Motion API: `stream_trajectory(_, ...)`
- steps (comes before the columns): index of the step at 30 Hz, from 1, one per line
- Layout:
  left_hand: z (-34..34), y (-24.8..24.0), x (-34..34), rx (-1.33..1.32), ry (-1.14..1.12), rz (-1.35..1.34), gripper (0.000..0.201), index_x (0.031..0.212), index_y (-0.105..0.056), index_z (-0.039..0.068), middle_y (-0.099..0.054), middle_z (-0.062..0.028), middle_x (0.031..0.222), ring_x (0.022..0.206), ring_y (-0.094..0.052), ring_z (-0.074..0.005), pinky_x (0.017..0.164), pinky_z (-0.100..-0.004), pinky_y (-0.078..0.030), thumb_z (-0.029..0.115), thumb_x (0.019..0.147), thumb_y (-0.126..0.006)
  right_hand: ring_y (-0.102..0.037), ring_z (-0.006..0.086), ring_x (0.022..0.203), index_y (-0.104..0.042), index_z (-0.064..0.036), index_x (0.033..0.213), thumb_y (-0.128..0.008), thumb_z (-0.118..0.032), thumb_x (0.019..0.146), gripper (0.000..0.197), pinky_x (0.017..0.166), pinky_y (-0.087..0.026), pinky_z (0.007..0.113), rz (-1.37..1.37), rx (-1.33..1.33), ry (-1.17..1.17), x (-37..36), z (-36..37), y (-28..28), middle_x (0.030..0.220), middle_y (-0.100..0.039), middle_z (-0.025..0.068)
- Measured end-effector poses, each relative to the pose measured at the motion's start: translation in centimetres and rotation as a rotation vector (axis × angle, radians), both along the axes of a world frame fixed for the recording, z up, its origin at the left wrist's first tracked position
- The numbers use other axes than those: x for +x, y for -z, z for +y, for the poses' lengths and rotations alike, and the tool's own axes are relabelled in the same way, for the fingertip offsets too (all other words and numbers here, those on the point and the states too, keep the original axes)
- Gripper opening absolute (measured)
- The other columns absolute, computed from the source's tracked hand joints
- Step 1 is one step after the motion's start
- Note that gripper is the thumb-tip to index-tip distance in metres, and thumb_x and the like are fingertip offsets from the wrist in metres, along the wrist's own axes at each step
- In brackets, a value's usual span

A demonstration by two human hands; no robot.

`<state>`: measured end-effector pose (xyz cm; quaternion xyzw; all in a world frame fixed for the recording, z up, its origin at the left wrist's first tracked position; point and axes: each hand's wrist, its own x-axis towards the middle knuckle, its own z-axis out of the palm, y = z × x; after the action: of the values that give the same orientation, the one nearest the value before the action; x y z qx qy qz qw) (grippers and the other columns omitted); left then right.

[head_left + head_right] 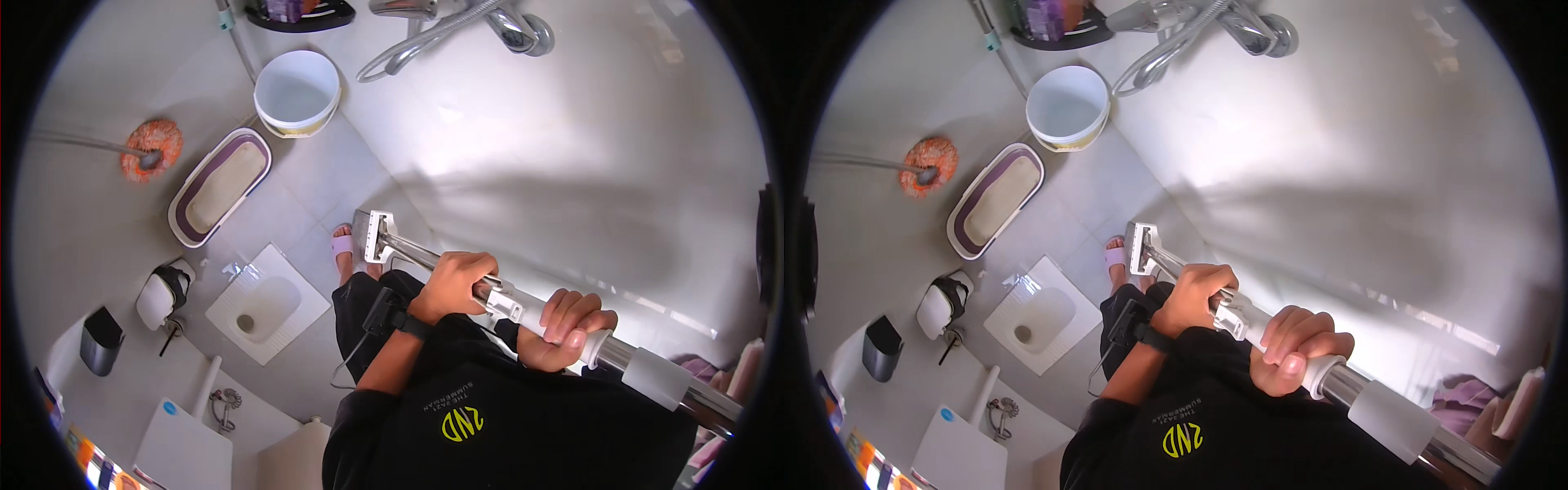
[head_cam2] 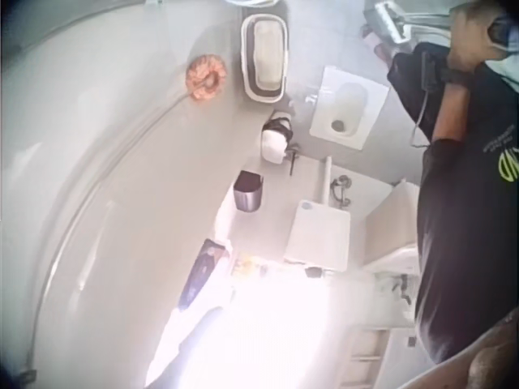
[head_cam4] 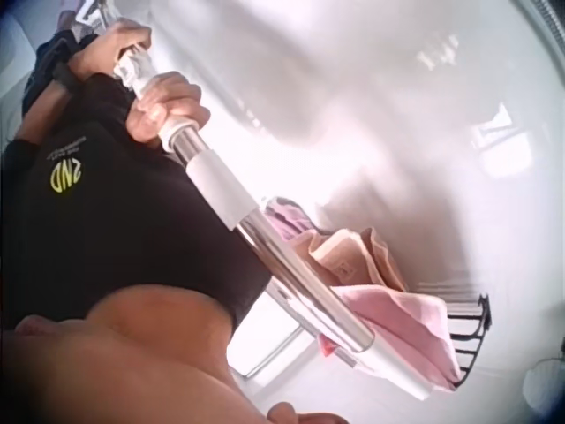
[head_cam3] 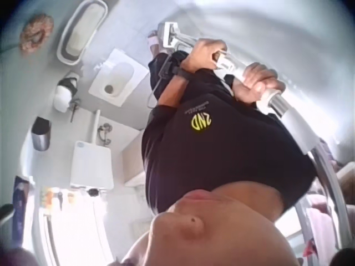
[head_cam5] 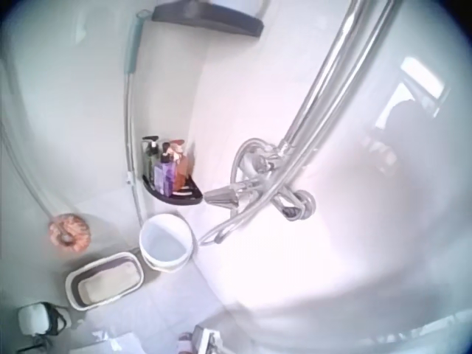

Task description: Using a flat mop to clean a small tiled bathroom floor.

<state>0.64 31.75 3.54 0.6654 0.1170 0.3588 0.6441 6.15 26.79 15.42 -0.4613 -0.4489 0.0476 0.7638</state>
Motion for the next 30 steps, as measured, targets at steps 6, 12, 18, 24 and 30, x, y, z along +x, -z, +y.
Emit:
stream_trajectory(6, -0.1, 0.0, -1.8, -0.041, 0.057, 0.106, 0.024, 0.068, -0.046, 0.005, -0.047, -0.0091, 0.058, 0.053, -0.049, -0.03, 0.047, -0.0367, -0.036, 0.009, 0.05, -0.061, -0.038, 0.007, 0.04, -0.033, -0.0038, 0.078, -0.055, -0.007, 0.076, 0.022, 0.038, -0.036, 0.017, -0.076, 0.023, -0.037, -1.1, 0.2, 0.6, 0.062, -0.044, 0.0048)
stream_trajectory(12, 0.3, 1.2, -2.5, -0.042, 0.117, 0.095, 0.025, 0.067, -0.044, 0.006, -0.047, -0.008, 0.058, 0.052, -0.049, -0.0302, 0.046, -0.0366, -0.036, 0.012, 0.049, -0.062, -0.037, 0.0046, 0.048, -0.036, -0.0067, 0.083, -0.049, -0.008, 0.08, 0.014, 0.047, -0.035, 0.017, -0.111, -0.061, -0.065, -2.0, -0.4, 1.6, 0.066, -0.039, 0.0018)
stream_trajectory(18, 1.2, 2.8, -2.3, 0.015, 0.128, 0.028, 0.027, 0.067, -0.045, 0.007, -0.047, -0.0071, 0.058, 0.053, -0.049, -0.0292, 0.047, -0.0362, -0.037, 0.013, 0.049, -0.063, -0.039, 0.0053, 0.041, -0.032, -0.0051, 0.077, -0.055, -0.008, 0.077, 0.023, 0.038, -0.036, 0.015, -0.079, 0.012, 0.093, -2.9, 1.0, 2.7, 0.063, -0.043, 0.0046)
stream_trajectory(24, 2.7, 5.2, -3.2, 0.03, 0.196, -0.032, 0.029, 0.069, -0.044, 0.008, -0.048, -0.0052, 0.059, 0.054, -0.05, -0.0271, 0.047, -0.0356, -0.038, 0.012, 0.048, -0.064, -0.039, 0.0052, 0.042, -0.032, -0.0059, 0.079, -0.054, -0.009, 0.078, 0.023, 0.04, -0.033, 0.014, -0.118, 0.005, 0.119, -4.4, 2.1, 4.4, 0.064, -0.043, 0.0039)
stream_trajectory(30, 3.3, 6.8, -2.4, 0.033, 0.166, -0.064, 0.032, 0.071, -0.045, 0.009, -0.046, -0.0046, 0.059, 0.053, -0.049, -0.027, 0.047, -0.0357, -0.038, 0.013, 0.047, -0.066, -0.039, 0.0047, 0.044, -0.031, -0.0082, 0.078, -0.053, -0.01, 0.08, 0.022, 0.043, -0.033, 0.015, -0.058, -0.067, 0.139, -4.1, 2.7, 5.3, 0.063, -0.04, 0.0015)
